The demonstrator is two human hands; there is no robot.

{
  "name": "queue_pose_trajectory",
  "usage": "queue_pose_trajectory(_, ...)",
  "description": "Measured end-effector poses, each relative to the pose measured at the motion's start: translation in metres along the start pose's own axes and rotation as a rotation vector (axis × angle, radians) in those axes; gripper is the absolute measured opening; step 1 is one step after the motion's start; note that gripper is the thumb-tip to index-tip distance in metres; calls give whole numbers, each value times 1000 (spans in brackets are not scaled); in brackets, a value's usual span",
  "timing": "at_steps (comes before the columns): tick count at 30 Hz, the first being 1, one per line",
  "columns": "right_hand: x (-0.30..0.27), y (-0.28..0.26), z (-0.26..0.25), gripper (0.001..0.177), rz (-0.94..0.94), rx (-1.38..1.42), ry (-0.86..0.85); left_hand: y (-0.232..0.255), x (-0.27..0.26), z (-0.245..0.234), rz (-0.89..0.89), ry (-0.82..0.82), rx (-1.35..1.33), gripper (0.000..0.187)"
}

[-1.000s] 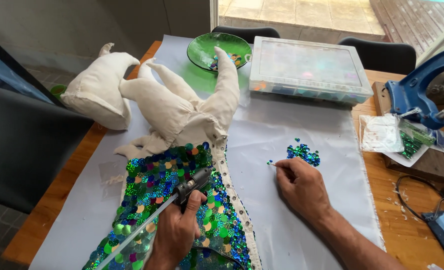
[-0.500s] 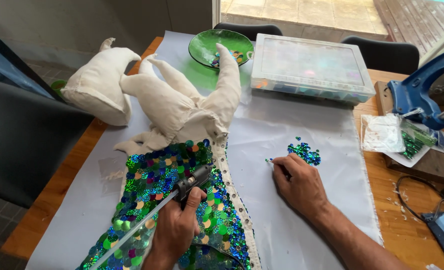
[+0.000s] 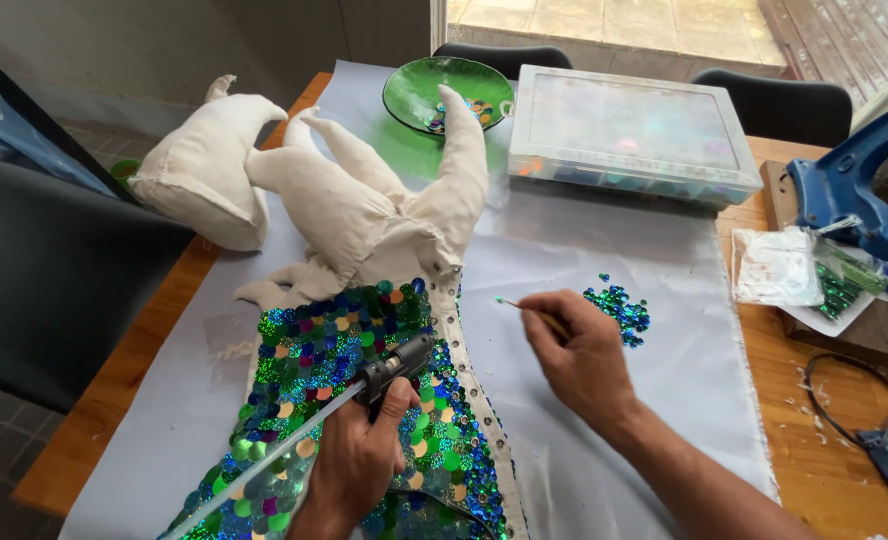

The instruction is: Applying individual sequins to a white fabric object using a glue gun and a small placement tool

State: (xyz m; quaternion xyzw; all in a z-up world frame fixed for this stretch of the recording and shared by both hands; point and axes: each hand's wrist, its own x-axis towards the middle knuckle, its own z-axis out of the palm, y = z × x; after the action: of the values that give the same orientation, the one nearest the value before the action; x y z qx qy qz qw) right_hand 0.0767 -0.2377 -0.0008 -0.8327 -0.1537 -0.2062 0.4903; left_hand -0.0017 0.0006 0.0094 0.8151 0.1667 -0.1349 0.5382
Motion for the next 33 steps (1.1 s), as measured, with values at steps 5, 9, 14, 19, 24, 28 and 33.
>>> queue_pose_trajectory(5,6,-9,29,9,-70,70,-2,4,0,1,-33,9,-1,52)
queue_pose_trajectory(9,3,-5,38,8,-99,61,1,4,2,1,-36,10,-1,52)
queue_pose_trajectory(14,3,-5,36,8,-133,48,0,28,-5,1,-120,46,68,55)
queue_pose_trajectory(19,3,-4,35,8,-141,59,-17,30,-2,5,-104,57,98,50)
queue_pose_trajectory(24,4,-5,35,8,-180,84,-12,33,-1,8,-160,51,271,60)
queue_pose_trajectory(28,2,-3,35,9,-170,91,-24,26,3,11,-138,92,371,64)
queue_pose_trajectory(33,3,-1,35,8,-196,96,-35,24,5,11,-140,90,386,60)
